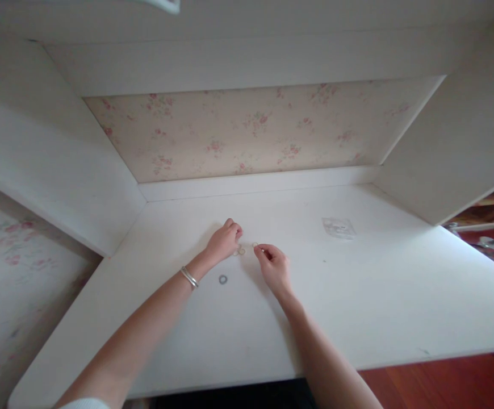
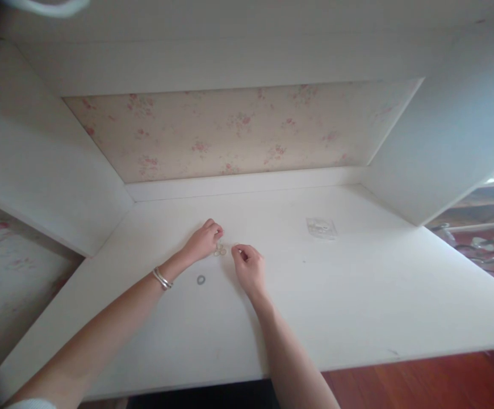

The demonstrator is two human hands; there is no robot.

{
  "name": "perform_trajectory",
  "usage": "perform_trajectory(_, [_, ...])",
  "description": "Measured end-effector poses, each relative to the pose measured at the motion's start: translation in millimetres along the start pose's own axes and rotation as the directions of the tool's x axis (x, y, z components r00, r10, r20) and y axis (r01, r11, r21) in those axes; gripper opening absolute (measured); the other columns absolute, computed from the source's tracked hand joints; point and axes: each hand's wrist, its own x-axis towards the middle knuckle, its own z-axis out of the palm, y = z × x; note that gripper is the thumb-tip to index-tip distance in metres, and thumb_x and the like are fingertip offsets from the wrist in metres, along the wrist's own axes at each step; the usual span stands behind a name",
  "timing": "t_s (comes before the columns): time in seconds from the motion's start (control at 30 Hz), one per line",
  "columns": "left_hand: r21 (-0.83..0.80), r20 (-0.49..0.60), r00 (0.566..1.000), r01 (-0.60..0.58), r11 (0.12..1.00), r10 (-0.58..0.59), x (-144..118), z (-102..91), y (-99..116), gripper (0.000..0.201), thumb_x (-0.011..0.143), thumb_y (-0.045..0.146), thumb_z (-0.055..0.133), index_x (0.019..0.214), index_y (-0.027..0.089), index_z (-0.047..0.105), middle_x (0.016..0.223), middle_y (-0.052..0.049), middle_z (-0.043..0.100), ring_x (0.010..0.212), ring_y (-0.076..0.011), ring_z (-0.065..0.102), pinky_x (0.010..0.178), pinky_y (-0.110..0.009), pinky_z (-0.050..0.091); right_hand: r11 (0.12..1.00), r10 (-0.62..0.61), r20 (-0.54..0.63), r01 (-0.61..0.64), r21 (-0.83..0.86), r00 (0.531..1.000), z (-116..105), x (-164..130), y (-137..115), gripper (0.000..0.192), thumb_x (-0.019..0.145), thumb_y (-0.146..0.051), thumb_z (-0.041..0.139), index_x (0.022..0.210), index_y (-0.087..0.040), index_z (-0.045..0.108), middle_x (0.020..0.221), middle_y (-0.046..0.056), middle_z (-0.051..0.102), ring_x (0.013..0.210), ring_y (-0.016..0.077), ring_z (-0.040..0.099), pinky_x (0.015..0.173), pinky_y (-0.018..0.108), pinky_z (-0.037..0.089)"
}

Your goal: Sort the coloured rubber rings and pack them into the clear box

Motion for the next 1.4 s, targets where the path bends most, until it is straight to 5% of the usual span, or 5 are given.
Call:
perform_trajectory(0.13, [-0.186, -0.167, 0.984, -0.093, 0.978, 0.062, -44, -15.0, -12, 0.018, 0.094, 0.027, 0.043, 0.091, 0.019, 0.058, 0.098, -0.003, 0.052, 0.085, -0.0131, 0.057, 0.079, -0.027, 0.046, 1.0, 0.013, 0.014, -0.013, -0.021, 1.0, 1, -1, -4, 0.029, 0.08, -0.044, 0.055, 0.078, -0.019, 0.071, 0.061, 0.0, 0.06, 0.056, 0.0136, 0.05, 0.055, 0.025, 0.037])
perform_trajectory(0.3, [-0.317, -0.11, 0.992, -0.09, 0.944, 0.058, -107, -10.5, -20, 0.018, 0.095, 0.027, 0.042, 0.09, 0.02, 0.057, 0.094, -0.002, 0.051, 0.082, -0.0122, 0.056, 0.077, -0.026, 0.048, 0.999, -0.028, 0.052, 0.031, -0.044, 0.998, 6, -2, -2, 0.031, 0.08, -0.045, 0.054, 0.076, -0.019, 0.071, 0.063, 0.001, 0.061, 0.057, 0.0132, 0.05, 0.056, 0.025, 0.037])
perform_trajectory(0.43, [-0.338, -0.099, 0.992, -0.103, 0.936, 0.074, -132, -1.4, -22, 0.016, 0.095, 0.024, 0.042, 0.092, 0.019, 0.057, 0.093, -0.003, 0.051, 0.084, -0.0124, 0.056, 0.078, -0.026, 0.048, 0.998, -0.022, 0.071, 0.026, -0.058, 0.997, 10, -2, 4, 0.033, 0.08, -0.046, 0.054, 0.079, -0.019, 0.072, 0.062, 0.001, 0.062, 0.056, 0.0136, 0.05, 0.056, 0.026, 0.038])
perform_trajectory(0.7, [-0.19, -0.067, 0.983, -0.182, 0.965, 0.172, -134, 2.3, -29, 0.018, 0.095, 0.022, 0.043, 0.095, 0.019, 0.06, 0.093, -0.003, 0.056, 0.082, -0.0132, 0.058, 0.075, -0.027, 0.049, 0.994, -0.013, 0.089, 0.022, -0.105, 0.996, 13, 1, 12, 0.036, 0.08, -0.049, 0.053, 0.082, -0.018, 0.072, 0.067, 0.003, 0.064, 0.059, 0.0145, 0.051, 0.058, 0.026, 0.039])
perform_trajectory(1.4, [-0.107, -0.036, 0.981, -0.192, 0.976, 0.189, -136, -2.1, -25, 0.022, 0.093, 0.033, 0.046, 0.098, 0.022, 0.064, 0.093, -0.004, 0.058, 0.079, -0.0138, 0.058, 0.074, -0.028, 0.049, 0.991, -0.025, 0.119, 0.04, -0.125, 0.993, 13, -2, 7, 0.038, 0.08, -0.05, 0.052, 0.081, -0.018, 0.072, 0.069, 0.004, 0.065, 0.059, 0.0151, 0.052, 0.058, 0.027, 0.039])
